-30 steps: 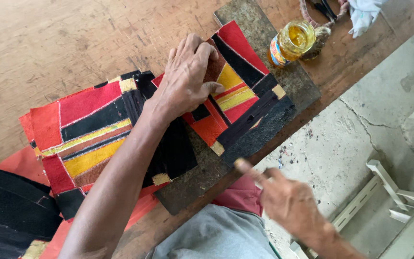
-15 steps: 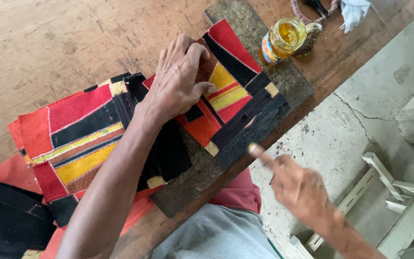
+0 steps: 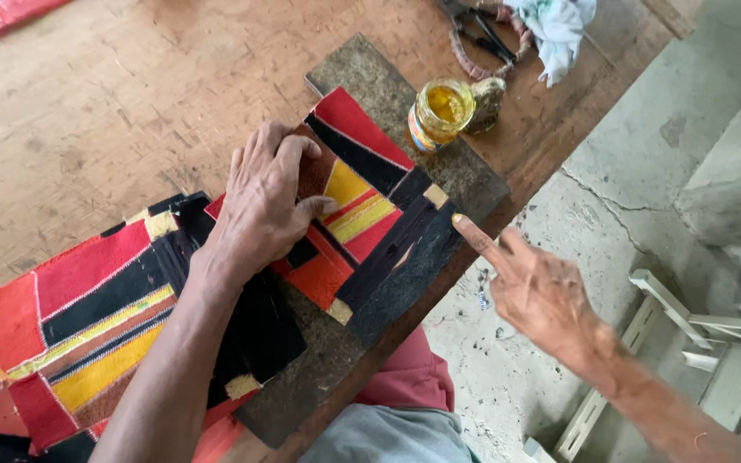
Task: The person aligns and presses colorful patchwork fabric panels with black zipper strips on a workbench, smoothing and pressing the pieces together by hand and repositioning them one at a time. They occasionally reach toward a jar of glue and a pair of scissors on the table while working through a row of finished panels.
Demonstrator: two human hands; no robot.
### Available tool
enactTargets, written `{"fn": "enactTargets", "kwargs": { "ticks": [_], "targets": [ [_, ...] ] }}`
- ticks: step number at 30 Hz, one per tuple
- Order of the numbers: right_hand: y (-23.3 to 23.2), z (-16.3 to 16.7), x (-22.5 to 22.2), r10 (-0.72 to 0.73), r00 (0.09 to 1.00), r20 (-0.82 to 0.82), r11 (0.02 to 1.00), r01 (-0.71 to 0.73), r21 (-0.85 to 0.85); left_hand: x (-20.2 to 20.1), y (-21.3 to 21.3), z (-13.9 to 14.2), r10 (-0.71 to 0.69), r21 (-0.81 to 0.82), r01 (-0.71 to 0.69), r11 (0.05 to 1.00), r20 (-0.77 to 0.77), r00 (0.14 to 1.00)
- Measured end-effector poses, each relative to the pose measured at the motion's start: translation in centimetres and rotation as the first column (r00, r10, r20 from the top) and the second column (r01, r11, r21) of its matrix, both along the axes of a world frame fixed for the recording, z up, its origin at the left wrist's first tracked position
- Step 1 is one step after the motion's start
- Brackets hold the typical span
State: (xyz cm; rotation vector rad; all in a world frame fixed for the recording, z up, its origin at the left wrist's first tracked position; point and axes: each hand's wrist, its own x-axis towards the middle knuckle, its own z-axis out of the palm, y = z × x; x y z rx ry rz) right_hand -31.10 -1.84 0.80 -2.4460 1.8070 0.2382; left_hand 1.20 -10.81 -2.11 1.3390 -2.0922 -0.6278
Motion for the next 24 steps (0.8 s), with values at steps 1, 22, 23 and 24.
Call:
{"fn": "enactTargets", "kwargs": {
  "ticks": [1,22,23,24],
  "targets": [
    [0.2,-0.1,0.0,0.026,1.0,-0.008,0.999,-0.026,-0.021,0.0,0.0,0.2,-0.001,-0.028,0.001,1.0,-0.007,1.0],
    [-11.5,5.9,1.4,0.386,0.885,0.261,0.883,-0.272,-0.383,-0.1,-0.5,0.4,0.006,-0.003,-0.006,1.0,0.001,1.0],
    [-12.0,5.6,1.6,0.377,0.892,0.25,0.889,-0.273,-0.367,-0.1,-0.5,0.3,0.009,-0.006,-0.009,1.0,0.011,1.0],
    [-12.3,5.4,1.7,0.368,0.899,0.238,0.896,-0.274,-0.349,-0.1,-0.5,0.3,0.012,-0.006,-0.012,1.0,0.021,1.0]
  ]
}}
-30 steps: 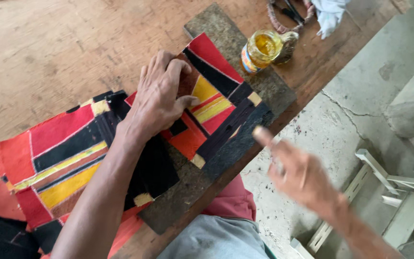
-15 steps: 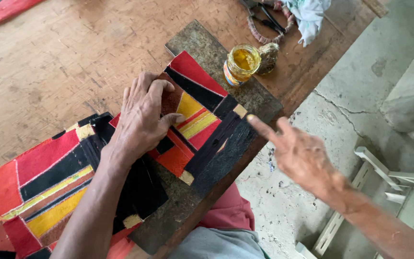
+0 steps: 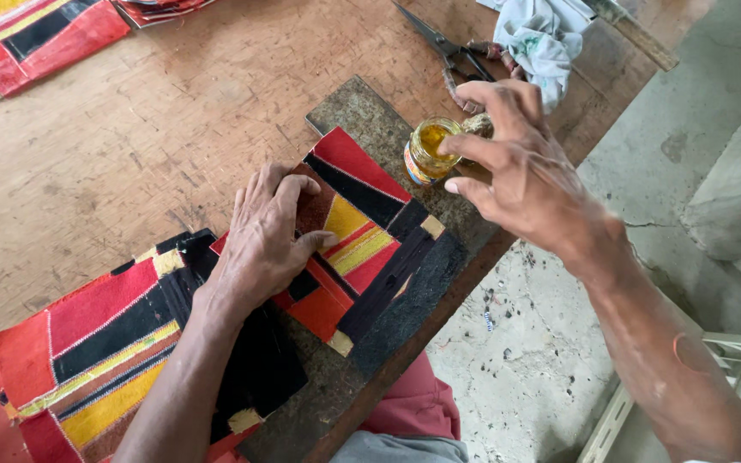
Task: The person aligns and presses colorful patchwork fabric panels with black zipper strips on a workbench, smoothing and pressing the pieces together by hand and repositioning them one at a time. They occasionally reach toward a jar of glue and a pair of scissors on the table while working through a row of finished panels.
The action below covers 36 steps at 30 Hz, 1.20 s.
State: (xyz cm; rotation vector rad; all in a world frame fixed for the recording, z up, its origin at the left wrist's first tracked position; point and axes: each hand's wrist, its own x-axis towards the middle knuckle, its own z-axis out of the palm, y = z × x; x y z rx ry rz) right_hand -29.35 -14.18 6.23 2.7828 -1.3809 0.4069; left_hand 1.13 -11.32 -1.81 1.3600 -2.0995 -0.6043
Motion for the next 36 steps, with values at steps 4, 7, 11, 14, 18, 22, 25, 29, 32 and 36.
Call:
{"fn": "enactTargets", "kwargs": {
  "ticks": [4,7,11,14,18,22,25,29,32,36],
  "targets": [
    [-0.9,-1.2,0.9,0.014,0.999,-0.033,1.0,-0.015,-0.012,0.1,0.0,-0.1,-0.009,-0.007,0.009,1.0,-0.025,1.0],
    [-0.7,-1.4,1.2,0.074,0.996,0.04,0.977,-0.065,-0.204,0.1,0.1,0.0,-0.009,0.008,0.009,1.0,-0.034,0.999],
    [1.9,-0.7,-0.4,-0.042,0.984,0.175,0.969,0.083,-0.232,0.0,0.1,0.1,-0.005,0.013,0.005,1.0,-0.018,1.0],
    [5.4,-0.4,-3.4,-0.228,0.893,0.387,0.952,0.121,0.282,0.0,0.2,0.2,0.006,0.047,-0.006,0.999,-0.004,1.0],
    [8.3,-5.2,-4.6,-0.444,0.824,0.353,0.521,-0.083,0.849,0.0,0.2,0.1,0.002,0.016,-0.001,1.0,-0.016,1.0],
    [11.9,-8.3,-3.8,-0.296,0.935,0.196,0.53,-0.01,0.848,-0.1,0.3,0.2,0.002,-0.008,-0.003,1.0,-0.034,0.999],
    [13.3,-6.8,-2.0,-0.341,0.931,0.128,0.438,0.037,0.898,-0.2,0.5,0.3,0.0,0.005,0.0,1.0,-0.027,1.0],
    [13.6,-3.4,2.0,-0.167,0.98,-0.112,0.321,0.161,0.933,-0.2,0.4,0.3,0.012,-0.003,-0.012,1.0,-0.024,1.0],
    [13.4,-1.8,3.6,-0.329,0.936,-0.123,0.375,0.249,0.893,-0.1,0.3,0.1,0.005,-0.011,-0.005,1.0,-0.024,1.0],
    [14.6,-3.1,3.8,-0.238,0.963,-0.128,0.348,0.208,0.914,0.0,0.6,-0.5,0.002,-0.05,-0.005,0.999,-0.047,0.999]
  ]
}}
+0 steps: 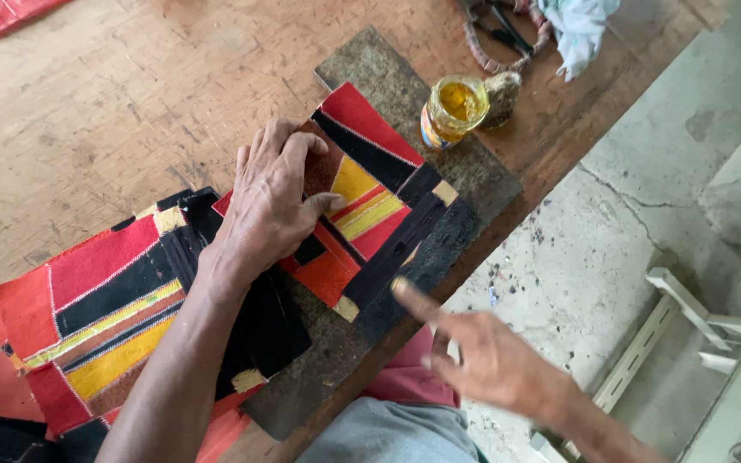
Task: The person aligns and presses colorful patchwork fabric panels with black zipper strips on a workbench, smoothing and pressing the pieces together by hand and repositioning them one at a time. They occasionally reach toward a jar of glue and a pair of scissors on the table while working through a row of finished panels.
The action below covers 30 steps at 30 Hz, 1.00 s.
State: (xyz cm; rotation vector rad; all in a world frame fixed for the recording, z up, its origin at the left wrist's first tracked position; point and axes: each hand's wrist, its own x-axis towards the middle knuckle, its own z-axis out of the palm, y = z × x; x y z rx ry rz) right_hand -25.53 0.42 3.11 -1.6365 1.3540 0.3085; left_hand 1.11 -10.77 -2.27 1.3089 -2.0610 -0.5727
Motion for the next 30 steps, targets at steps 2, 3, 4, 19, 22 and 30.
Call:
{"fn": "enactTargets", "kwargs": {
  "ticks": [2,3,4,19,22,30],
  "targets": [
    [1.1,-1.5,-0.4,-0.045,0.999,-0.024,0.988,0.041,-0.148,0.1,0.0,-0.2,-0.011,0.038,0.01,0.999,0.016,1.0],
    [1.4,-2.2,-0.8,-0.059,0.998,-0.036,0.973,0.05,-0.226,0.1,0.0,-0.2,-0.008,0.053,0.007,0.999,0.021,1.0],
    [2.1,-2.8,-1.2,-0.08,0.996,-0.047,0.955,0.063,-0.289,0.1,0.1,-0.2,-0.002,0.054,0.001,0.999,0.029,1.0],
    [3.2,1.5,-1.1,0.182,0.962,0.205,0.57,0.067,-0.819,-0.9,0.1,5.9,0.069,0.048,-0.066,0.997,-0.059,0.996],
    [-2.4,5.4,-4.0,-0.019,0.985,0.172,0.389,0.166,-0.906,0.7,1.8,9.8,0.11,0.146,-0.105,0.984,-0.029,0.993],
    [-15.4,5.5,-3.4,0.156,0.95,-0.271,0.563,-0.311,-0.766,4.4,4.2,8.6,0.465,0.489,-0.341,0.803,-0.155,0.871]
  ]
}}
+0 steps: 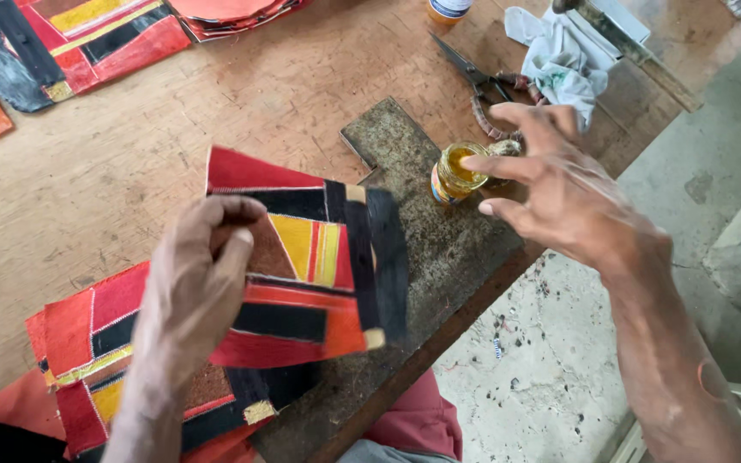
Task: The person aligns and presses colorful patchwork fabric panels with black zipper strips on a workbench, smoothing and pressing the pieces together by hand and repositioning them one at a time. They occasionally reach toward a jar of glue and a pair of scissors on the table while working through a row of finished panels.
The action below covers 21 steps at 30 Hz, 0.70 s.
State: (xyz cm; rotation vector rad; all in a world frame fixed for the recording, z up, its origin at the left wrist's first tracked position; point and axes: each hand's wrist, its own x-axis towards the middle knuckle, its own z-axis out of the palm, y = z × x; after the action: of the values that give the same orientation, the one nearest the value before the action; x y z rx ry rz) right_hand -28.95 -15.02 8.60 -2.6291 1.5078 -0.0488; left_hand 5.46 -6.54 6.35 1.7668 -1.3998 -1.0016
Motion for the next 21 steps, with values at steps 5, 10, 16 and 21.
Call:
{"fn": "enactTargets", "kwargs": {
  "ticks": [5,10,16,21],
  "targets": [
    [-2.8,-0.3,3.3,-0.114,0.973,-0.2,0.946,0.167,0.277,-1.7,4.0,-3.9,0.04,0.081,-0.018,0.997,-0.281,0.959],
    [-2.9,0.1,4.0,-0.056,0.962,-0.269,0.957,0.129,0.262,-3.2,5.9,-4.2,-0.058,0.218,0.111,0.97,-0.237,0.97],
    [0.0,0.1,1.1,-0.083,0.991,0.104,0.996,0.078,0.052,-4.0,6.2,-3.4,-0.104,0.229,0.112,0.967,-0.044,0.994],
    [1.4,-1.6,0.0,0.017,0.973,0.228,0.995,0.006,-0.099,-4.3,6.4,-3.8,-0.11,0.176,0.119,0.977,-0.065,0.992]
  ]
}}
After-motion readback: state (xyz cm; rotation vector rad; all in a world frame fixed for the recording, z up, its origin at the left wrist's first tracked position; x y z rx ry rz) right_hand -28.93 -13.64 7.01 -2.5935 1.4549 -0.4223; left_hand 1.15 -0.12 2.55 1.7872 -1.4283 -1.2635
